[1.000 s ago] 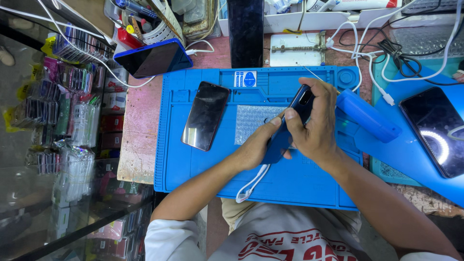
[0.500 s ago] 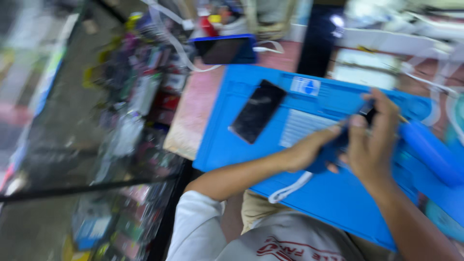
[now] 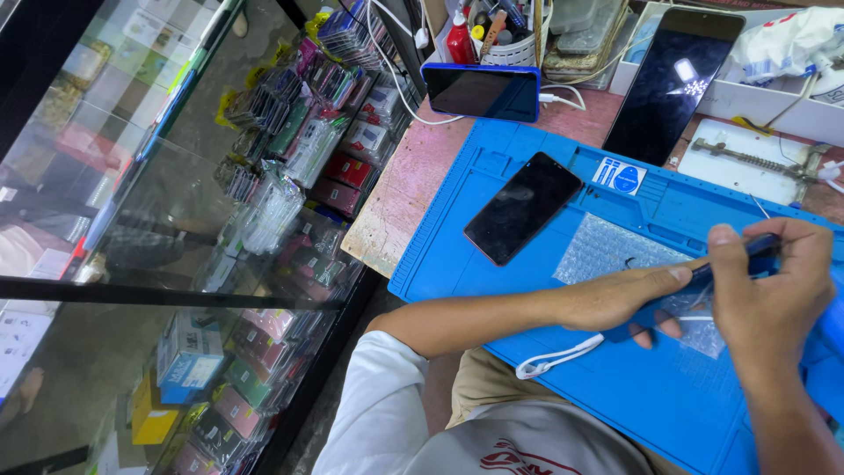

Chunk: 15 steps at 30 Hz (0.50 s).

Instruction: The person cleans the edges of a mobile phone and its back cover using a thin tool, then applies a blue tool to the edges and fits the back cover back onto the phone.

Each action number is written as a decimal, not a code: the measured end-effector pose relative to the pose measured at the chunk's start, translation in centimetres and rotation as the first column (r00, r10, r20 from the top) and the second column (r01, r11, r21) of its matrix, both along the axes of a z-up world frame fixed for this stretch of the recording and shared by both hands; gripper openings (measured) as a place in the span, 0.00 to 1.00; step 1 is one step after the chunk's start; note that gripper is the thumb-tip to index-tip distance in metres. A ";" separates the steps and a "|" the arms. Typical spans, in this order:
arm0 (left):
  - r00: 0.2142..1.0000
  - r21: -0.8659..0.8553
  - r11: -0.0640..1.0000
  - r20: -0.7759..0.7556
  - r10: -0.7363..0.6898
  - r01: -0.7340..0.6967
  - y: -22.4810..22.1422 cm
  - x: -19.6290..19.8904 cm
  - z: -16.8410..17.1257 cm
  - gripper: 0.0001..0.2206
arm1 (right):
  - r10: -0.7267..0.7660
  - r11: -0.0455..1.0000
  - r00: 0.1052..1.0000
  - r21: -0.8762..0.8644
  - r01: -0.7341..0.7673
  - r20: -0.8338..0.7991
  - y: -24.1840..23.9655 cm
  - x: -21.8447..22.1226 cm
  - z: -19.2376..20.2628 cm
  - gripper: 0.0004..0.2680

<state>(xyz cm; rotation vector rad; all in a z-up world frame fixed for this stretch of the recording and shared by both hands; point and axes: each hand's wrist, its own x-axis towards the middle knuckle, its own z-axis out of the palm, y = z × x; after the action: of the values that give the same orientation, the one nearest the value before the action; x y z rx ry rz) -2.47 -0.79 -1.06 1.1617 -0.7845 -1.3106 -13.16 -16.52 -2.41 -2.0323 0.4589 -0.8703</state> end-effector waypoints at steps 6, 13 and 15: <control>0.913 -0.060 0.994 -0.392 -0.111 0.095 -0.2 0.4 -1.8 0.31 | -0.128 0.950 0.963 0.309 0.050 0.237 -4.9 -0.5 -3.7 0.03; 0.807 -0.163 0.975 -0.590 0.027 -0.151 0.3 1.8 -3.0 0.29 | 0.044 0.986 0.981 0.147 -0.073 0.188 0.8 1.5 3.7 0.14; 0.784 -0.196 0.955 -0.618 0.055 -0.221 0.9 2.1 -2.6 0.31 | 0.117 0.991 0.991 -0.073 -0.112 0.068 3.0 1.0 4.9 0.13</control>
<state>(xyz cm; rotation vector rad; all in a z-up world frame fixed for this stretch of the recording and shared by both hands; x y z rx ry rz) -0.36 0.14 -3.66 0.5132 -0.3618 -1.3031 -12.18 -13.50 2.54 -2.0612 0.2727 -0.8968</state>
